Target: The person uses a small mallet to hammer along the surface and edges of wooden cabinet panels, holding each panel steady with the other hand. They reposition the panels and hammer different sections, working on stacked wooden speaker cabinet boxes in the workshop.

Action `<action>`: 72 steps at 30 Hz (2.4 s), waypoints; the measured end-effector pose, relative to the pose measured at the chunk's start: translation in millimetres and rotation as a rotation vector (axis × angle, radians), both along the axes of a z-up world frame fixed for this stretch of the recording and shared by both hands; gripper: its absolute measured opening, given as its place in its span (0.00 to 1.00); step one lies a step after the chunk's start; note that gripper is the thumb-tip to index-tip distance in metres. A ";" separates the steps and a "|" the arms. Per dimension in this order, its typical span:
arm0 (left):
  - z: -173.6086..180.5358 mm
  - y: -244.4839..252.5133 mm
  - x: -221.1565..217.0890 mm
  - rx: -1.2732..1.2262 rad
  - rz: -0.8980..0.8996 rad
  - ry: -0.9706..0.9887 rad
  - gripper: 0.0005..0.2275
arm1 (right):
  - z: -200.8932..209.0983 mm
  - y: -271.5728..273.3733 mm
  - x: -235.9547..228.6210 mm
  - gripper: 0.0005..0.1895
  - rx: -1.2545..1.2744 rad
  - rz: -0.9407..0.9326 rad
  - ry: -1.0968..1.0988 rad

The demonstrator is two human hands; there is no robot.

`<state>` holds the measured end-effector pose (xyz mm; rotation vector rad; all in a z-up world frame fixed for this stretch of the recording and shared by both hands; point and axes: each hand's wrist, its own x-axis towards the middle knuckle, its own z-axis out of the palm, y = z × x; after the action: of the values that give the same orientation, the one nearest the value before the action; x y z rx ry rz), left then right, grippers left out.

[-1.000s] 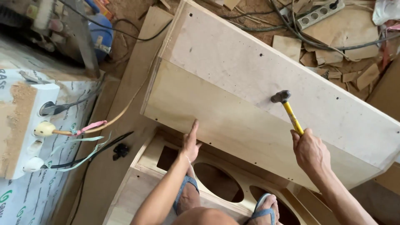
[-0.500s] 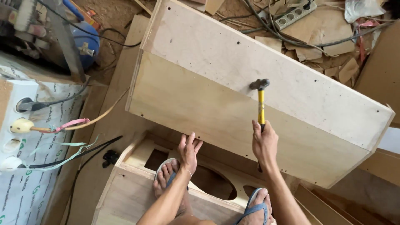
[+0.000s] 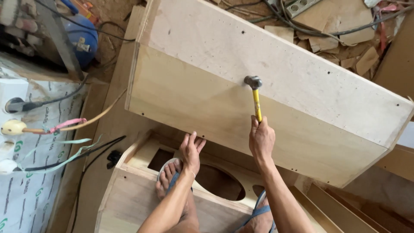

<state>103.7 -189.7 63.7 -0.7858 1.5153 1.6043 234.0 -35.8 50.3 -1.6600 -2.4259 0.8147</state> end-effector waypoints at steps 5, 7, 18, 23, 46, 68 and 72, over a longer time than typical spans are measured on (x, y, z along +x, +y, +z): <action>4.5 -0.2 -3.5 0.000 -0.006 -0.021 0.39 | 13.1 -7.6 -12.9 0.19 0.012 -0.133 0.259; -1.4 0.1 -3.9 0.008 0.004 -0.010 0.38 | 23.2 -12.0 -18.6 0.18 0.020 -0.119 0.296; 7.7 0.6 -10.1 0.012 -0.005 -0.023 0.40 | 3.2 7.1 -39.7 0.19 0.053 0.031 0.010; 22.2 2.0 -14.0 -0.001 -0.002 -0.045 0.40 | 51.3 -5.2 -58.7 0.21 -0.028 -0.112 0.206; 0.7 -4.7 -7.2 -0.003 0.018 -0.022 0.41 | 49.7 -1.1 -67.9 0.12 0.176 0.063 0.397; -34.9 -24.5 6.1 -0.012 -0.011 -0.061 0.42 | 6.2 4.8 -30.1 0.21 0.269 0.181 -0.205; -53.5 -18.5 -4.1 0.013 0.023 -0.047 0.41 | 54.4 21.4 -72.0 0.20 0.145 0.060 0.080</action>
<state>99.6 -208.2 10.3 -0.8310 1.4663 1.6003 162.0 -14.3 104.7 -1.4815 -2.4268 0.6805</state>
